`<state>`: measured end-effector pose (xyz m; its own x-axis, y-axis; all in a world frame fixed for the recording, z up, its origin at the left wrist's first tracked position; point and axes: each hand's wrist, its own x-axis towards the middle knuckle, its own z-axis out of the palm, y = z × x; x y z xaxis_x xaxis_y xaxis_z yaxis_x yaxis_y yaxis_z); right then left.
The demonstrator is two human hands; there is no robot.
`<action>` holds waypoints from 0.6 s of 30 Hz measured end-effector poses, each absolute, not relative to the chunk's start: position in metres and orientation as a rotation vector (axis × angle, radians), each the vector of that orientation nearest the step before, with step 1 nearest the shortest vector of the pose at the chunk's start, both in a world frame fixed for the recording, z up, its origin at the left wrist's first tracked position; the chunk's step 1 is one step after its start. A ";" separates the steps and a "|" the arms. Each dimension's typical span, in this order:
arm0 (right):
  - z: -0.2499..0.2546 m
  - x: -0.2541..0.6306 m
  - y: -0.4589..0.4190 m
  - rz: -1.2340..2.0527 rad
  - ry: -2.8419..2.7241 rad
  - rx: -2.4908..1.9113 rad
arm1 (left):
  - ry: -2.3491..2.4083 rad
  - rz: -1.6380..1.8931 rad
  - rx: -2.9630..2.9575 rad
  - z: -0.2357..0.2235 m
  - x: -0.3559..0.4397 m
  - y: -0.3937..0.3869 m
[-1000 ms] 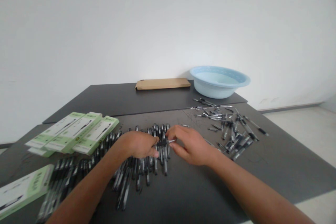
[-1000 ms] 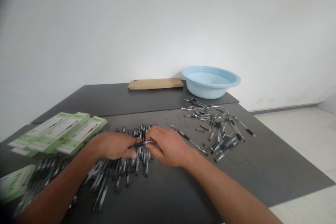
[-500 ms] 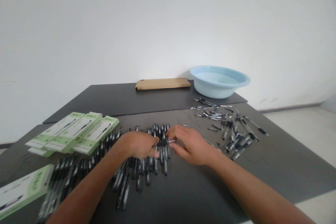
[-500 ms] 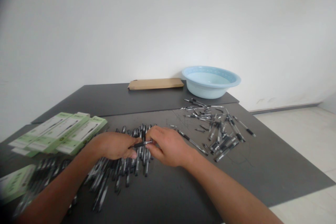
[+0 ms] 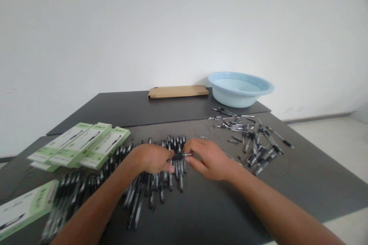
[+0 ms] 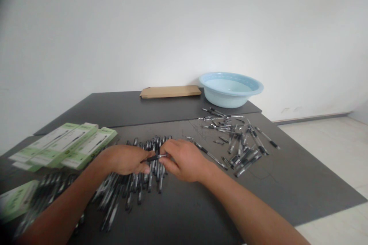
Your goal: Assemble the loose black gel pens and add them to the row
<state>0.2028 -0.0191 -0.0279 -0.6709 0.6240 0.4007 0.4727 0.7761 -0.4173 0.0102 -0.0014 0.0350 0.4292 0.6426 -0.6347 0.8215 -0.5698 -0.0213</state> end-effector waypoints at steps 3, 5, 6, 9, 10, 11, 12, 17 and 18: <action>-0.028 0.203 -0.019 0.379 -2.437 -0.806 | 1.269 -0.866 2.388 0.036 0.010 -0.002; -0.027 0.203 -0.019 0.388 -2.437 -0.797 | 1.263 -0.867 2.386 0.036 0.010 -0.002; -0.027 0.203 -0.019 0.393 -2.437 -0.794 | 1.261 -0.866 2.386 0.036 0.010 -0.002; -0.026 0.204 -0.020 0.405 -2.432 -0.792 | 1.265 -0.875 2.376 0.037 0.011 -0.002; -0.025 0.204 -0.021 0.406 -2.430 -0.794 | 1.267 -0.878 2.373 0.037 0.011 -0.002; -0.025 0.204 -0.021 0.408 -2.427 -0.795 | 1.266 -0.879 2.370 0.037 0.011 -0.002; -0.026 0.204 -0.021 0.408 -2.424 -0.795 | 1.264 -0.878 2.370 0.036 0.011 -0.002; -0.026 0.204 -0.021 0.406 -2.410 -0.791 | 1.266 -0.877 2.392 0.035 0.010 -0.002; -0.026 0.204 -0.021 0.407 -2.408 -0.790 | 1.268 -0.878 2.396 0.035 0.009 -0.002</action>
